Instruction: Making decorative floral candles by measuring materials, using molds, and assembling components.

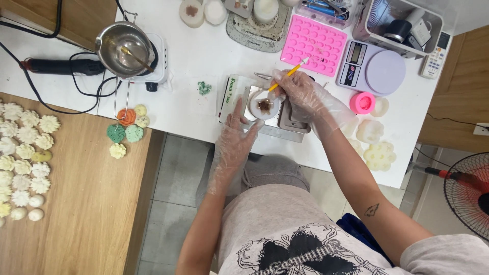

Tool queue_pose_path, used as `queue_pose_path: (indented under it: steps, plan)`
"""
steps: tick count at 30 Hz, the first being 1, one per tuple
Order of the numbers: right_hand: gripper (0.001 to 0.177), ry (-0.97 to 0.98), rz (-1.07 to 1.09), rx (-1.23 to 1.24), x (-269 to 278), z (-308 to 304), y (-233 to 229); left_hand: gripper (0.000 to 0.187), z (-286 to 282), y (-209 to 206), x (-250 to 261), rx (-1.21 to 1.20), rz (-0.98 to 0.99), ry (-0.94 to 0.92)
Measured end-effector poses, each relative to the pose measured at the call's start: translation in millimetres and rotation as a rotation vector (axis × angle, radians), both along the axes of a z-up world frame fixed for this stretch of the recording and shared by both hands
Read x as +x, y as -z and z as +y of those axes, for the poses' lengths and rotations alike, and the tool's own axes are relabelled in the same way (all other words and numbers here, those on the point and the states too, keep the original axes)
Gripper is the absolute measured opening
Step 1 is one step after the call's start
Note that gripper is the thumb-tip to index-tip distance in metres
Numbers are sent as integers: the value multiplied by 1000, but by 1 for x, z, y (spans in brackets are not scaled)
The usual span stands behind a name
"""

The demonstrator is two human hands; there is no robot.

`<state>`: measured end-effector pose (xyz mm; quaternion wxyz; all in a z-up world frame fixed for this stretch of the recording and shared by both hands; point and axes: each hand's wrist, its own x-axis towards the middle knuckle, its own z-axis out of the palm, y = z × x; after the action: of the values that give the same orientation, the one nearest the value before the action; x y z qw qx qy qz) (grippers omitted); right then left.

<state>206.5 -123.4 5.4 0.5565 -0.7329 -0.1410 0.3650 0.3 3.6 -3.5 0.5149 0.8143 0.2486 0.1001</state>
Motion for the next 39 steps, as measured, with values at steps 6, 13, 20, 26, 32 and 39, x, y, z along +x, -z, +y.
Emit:
queue_pose_path:
  steps: [6, 13, 20, 26, 32, 39]
  plan:
    - [45, 58, -19, 14, -4, 3, -6, 90, 14, 5, -13, 47, -8, -35]
    - [43, 83, -14, 43, 2, -1, 9, 89, 35, -12, -38, 53, -23, -110]
    - [43, 109, 13, 89, 5, 0, -5, 86, 57, -26, -57, -31, 37, -203]
    - [41, 116, -15, 140, 15, 13, -20, 84, 68, -16, -71, -25, -3, -255]
    - [42, 44, -53, 137, 6, 57, -67, 82, 79, -19, -86, -40, -85, -302]
    - [44, -32, -85, 22, 9, 112, -66, 82, 94, -26, -102, -92, -111, -390]
